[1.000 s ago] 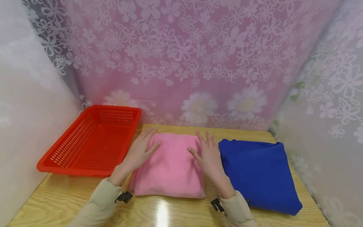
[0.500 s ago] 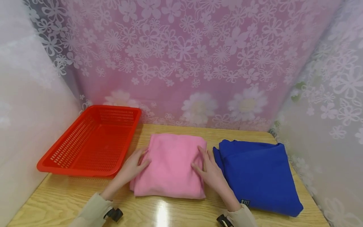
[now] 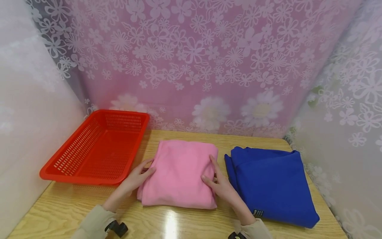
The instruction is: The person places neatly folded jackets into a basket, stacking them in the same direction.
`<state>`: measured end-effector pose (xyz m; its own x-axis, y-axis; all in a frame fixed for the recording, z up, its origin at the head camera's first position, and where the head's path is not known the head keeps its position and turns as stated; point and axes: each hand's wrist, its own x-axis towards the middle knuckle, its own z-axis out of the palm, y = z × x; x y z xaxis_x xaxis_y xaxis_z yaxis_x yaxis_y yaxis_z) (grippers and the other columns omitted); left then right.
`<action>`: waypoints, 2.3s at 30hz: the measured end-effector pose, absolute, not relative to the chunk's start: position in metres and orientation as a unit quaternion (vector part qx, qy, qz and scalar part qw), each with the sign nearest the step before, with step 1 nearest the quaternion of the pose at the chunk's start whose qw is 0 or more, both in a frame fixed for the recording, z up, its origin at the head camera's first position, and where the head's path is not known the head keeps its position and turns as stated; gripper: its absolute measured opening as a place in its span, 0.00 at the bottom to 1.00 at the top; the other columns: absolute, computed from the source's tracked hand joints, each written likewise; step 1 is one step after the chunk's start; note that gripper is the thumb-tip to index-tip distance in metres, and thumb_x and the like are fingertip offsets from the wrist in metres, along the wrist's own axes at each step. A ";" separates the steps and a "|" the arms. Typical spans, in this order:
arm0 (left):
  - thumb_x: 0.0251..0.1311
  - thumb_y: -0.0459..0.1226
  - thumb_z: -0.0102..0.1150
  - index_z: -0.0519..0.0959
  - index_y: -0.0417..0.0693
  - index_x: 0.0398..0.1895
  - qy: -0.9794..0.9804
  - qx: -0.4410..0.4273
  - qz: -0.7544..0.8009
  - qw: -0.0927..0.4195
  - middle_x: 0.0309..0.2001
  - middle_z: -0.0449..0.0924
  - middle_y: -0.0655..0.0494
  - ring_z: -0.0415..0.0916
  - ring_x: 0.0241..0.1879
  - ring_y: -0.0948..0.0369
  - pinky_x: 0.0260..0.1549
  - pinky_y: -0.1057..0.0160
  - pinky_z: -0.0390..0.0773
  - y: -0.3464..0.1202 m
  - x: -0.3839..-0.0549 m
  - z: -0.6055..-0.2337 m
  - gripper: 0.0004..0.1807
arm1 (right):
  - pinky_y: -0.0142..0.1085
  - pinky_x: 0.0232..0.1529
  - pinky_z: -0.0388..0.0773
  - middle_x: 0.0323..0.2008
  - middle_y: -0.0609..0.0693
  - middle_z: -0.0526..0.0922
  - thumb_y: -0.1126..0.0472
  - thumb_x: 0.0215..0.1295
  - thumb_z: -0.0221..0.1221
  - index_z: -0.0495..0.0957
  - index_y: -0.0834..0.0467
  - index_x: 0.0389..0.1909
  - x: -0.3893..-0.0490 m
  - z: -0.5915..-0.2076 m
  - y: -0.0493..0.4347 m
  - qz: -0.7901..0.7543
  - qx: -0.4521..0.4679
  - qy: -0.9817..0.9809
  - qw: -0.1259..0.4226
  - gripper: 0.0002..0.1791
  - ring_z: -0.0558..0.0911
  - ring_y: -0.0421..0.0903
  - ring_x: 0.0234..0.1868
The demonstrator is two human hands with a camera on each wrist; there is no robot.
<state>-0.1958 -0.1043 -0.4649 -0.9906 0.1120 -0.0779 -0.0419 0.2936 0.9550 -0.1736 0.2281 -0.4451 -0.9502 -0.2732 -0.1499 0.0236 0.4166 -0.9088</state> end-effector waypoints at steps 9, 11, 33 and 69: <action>0.74 0.42 0.55 0.61 0.51 0.79 0.765 0.000 0.633 0.120 0.74 0.59 0.35 0.67 0.66 0.42 0.62 0.42 0.72 -0.099 -0.195 -0.468 0.32 | 0.45 0.41 0.85 0.68 0.73 0.62 0.54 0.77 0.56 0.35 0.31 0.81 -0.175 -0.446 0.230 -0.588 -0.060 0.790 0.162 0.46 0.79 0.58 0.59; 0.74 0.43 0.55 0.61 0.53 0.79 0.759 0.000 0.639 0.125 0.78 0.53 0.38 0.63 0.69 0.42 0.64 0.41 0.69 -0.099 -0.195 -0.469 0.32 | 0.46 0.42 0.85 0.68 0.73 0.63 0.54 0.76 0.57 0.36 0.30 0.81 -0.175 -0.446 0.231 -0.595 -0.058 0.785 0.164 0.47 0.80 0.58 0.58; 0.68 0.39 0.64 0.65 0.59 0.77 0.667 0.002 0.730 0.150 0.57 0.75 0.41 0.81 0.41 0.57 0.38 0.60 0.82 -0.098 -0.188 -0.461 0.35 | 0.43 0.41 0.84 0.74 0.70 0.52 0.65 0.69 0.63 0.40 0.36 0.82 -0.171 -0.439 0.246 -0.642 -0.044 0.747 0.170 0.53 0.79 0.55 0.56; 0.69 0.43 0.63 0.66 0.64 0.76 0.731 0.054 0.675 0.090 0.66 0.71 0.43 0.80 0.44 0.56 0.39 0.61 0.84 -0.148 -0.205 -0.340 0.33 | 0.48 0.51 0.83 0.79 0.60 0.52 0.62 0.71 0.61 0.44 0.31 0.81 -0.189 -0.341 0.212 -0.648 -0.132 0.744 0.101 0.49 0.70 0.64 0.70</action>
<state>-0.2053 -0.1483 -0.3404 -0.9779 0.2010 -0.0581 -0.0419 0.0838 0.9956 -0.1887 0.2116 -0.3409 -0.9448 -0.3270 0.0198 -0.0647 0.1268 -0.9898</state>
